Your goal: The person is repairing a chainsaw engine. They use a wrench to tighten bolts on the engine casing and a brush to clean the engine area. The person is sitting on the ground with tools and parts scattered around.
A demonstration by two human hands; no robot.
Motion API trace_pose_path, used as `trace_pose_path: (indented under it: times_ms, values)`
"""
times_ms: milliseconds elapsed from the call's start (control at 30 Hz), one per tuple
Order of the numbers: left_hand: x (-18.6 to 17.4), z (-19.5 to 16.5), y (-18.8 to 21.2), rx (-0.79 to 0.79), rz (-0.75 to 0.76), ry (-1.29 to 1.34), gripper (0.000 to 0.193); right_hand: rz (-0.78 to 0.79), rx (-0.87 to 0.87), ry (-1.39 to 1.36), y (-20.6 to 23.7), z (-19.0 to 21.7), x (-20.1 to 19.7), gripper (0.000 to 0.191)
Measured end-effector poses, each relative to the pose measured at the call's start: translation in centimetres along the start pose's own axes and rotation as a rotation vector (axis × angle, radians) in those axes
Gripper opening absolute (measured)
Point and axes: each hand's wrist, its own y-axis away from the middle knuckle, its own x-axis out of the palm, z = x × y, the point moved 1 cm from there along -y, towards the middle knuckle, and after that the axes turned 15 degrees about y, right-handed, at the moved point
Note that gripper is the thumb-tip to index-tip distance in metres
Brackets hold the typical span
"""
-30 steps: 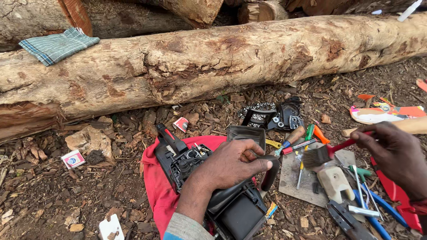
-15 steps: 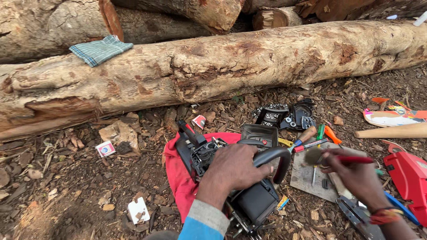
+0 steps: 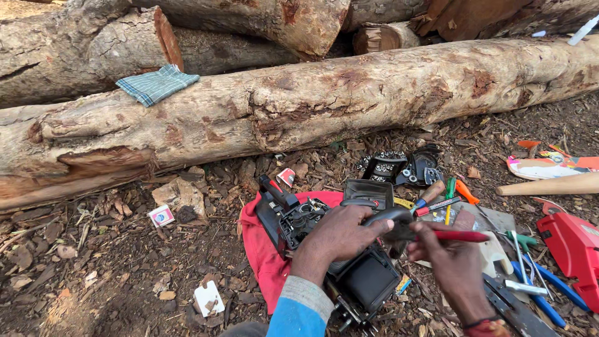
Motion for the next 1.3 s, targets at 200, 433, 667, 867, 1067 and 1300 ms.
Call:
trace_pose_path:
  times_ms: [200, 433, 667, 867, 1067, 1300]
  values:
    - [0.2, 0.6, -0.3, 0.025, 0.011, 0.065, 0.052, 0.141, 0.192, -0.060, 6.1, -0.3, 0.9, 0.033]
    - [0.1, 0.2, 0.0, 0.010, 0.030, 0.049, 0.052, -0.029, 0.011, 0.227, -0.3, 0.0, 0.7, 0.031]
    - [-0.1, -0.3, -0.1, 0.040, 0.008, 0.039, 0.051, 0.124, 0.084, -0.061, 5.4, -2.2, 1.3, 0.028]
    - [-0.1, -0.7, 0.7, -0.027, -0.005, 0.038, 0.049, 0.103, 0.051, 0.027, -0.9, -0.2, 1.3, 0.027]
    - [-0.1, -0.7, 0.3, 0.077, -0.032, 0.016, 0.048, 0.011, 0.074, -0.096, 1.2, -1.0, -2.5, 0.032]
    - [-0.1, -0.8, 0.3, -0.050, 0.003, 0.037, 0.049, 0.027, 0.108, 0.046, -1.6, -3.7, 0.9, 0.032]
